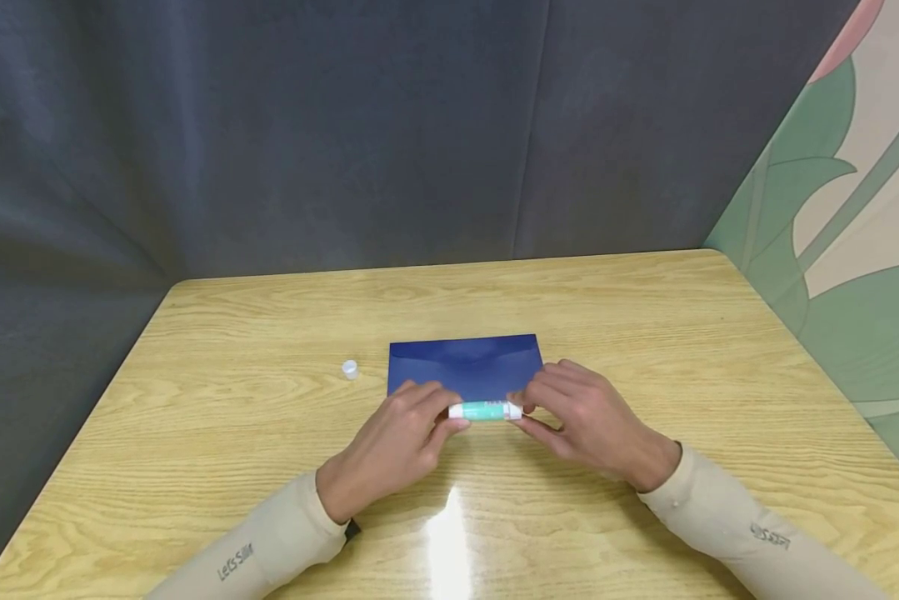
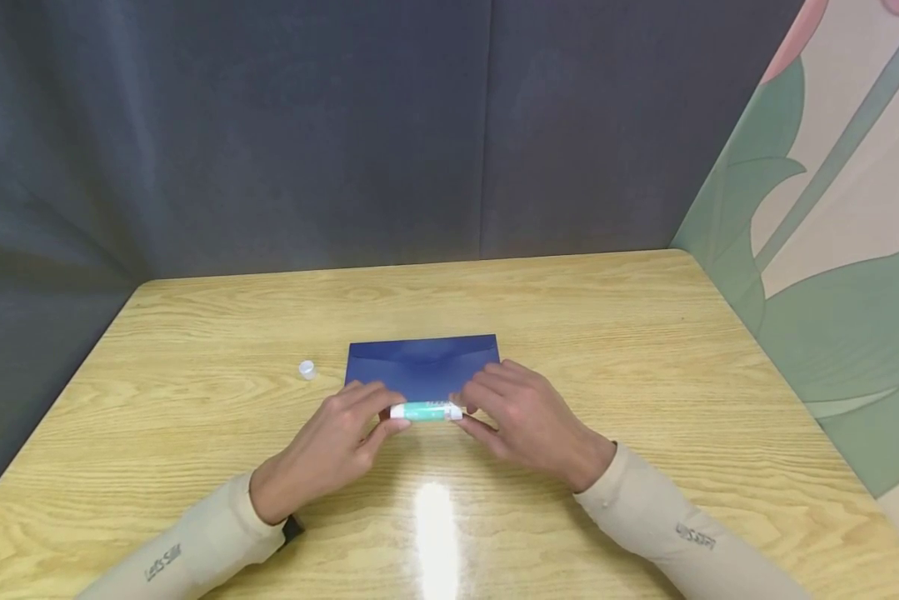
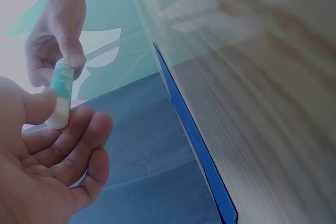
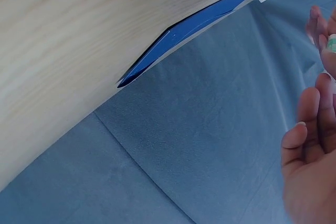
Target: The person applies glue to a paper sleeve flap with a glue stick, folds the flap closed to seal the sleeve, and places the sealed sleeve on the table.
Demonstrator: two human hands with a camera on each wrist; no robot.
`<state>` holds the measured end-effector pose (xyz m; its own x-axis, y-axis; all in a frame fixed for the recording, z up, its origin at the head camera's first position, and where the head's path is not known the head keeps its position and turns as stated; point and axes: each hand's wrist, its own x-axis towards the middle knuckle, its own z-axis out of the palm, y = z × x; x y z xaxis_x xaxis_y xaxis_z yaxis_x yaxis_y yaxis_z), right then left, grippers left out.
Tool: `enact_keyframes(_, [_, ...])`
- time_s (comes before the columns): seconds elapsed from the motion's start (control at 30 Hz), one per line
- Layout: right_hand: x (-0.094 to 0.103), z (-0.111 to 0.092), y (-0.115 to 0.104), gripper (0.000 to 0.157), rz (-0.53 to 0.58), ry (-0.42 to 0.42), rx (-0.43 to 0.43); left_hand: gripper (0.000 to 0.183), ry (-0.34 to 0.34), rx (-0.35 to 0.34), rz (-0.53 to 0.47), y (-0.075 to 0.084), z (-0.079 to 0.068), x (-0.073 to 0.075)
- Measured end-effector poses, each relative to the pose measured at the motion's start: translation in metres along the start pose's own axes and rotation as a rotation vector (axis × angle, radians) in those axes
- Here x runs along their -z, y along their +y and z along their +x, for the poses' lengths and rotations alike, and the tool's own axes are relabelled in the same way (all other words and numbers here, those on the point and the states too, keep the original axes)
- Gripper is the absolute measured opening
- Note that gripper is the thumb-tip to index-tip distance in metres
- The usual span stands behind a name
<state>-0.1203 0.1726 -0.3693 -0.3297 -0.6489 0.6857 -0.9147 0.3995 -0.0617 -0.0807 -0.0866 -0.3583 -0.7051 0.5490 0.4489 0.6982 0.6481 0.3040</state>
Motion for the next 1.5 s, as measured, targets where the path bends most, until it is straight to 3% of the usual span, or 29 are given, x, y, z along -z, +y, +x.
enact_keyframes(0.27, [0.0012, 0.0001, 0.0006, 0.016, -0.008, 0.000, -0.029, 0.021, 0.018, -0.003, -0.029, -0.0006, -0.0001, -0.0001])
enact_keyframes(0.57, [-0.0003, 0.0016, -0.0010, 0.033, 0.000, -0.001, -0.051, 0.026, 0.072, -0.056, 0.001, -0.0007, 0.0004, -0.0004])
enact_keyframes(0.7, [-0.0007, 0.0021, -0.0014, 0.026, 0.007, -0.003, -0.062, 0.025, 0.102, -0.072, 0.008, -0.0017, 0.0005, -0.0007])
enact_keyframes(1.0, [0.0001, 0.0019, -0.0032, 0.025, 0.012, -0.099, -0.140, 0.025, 0.188, -0.120, 0.039, -0.0041, 0.0020, -0.0002])
enact_keyframes(1.3, [-0.0013, -0.0002, -0.0025, 0.013, 0.030, -0.187, -0.134, 0.028, 0.213, -0.126, 0.054, -0.0034, 0.0031, -0.0010])
enact_keyframes(1.5, [-0.0007, 0.0002, -0.0025, 0.012, 0.038, -0.189, -0.143, 0.027, 0.199, -0.117, 0.041, -0.0021, 0.0029, -0.0008])
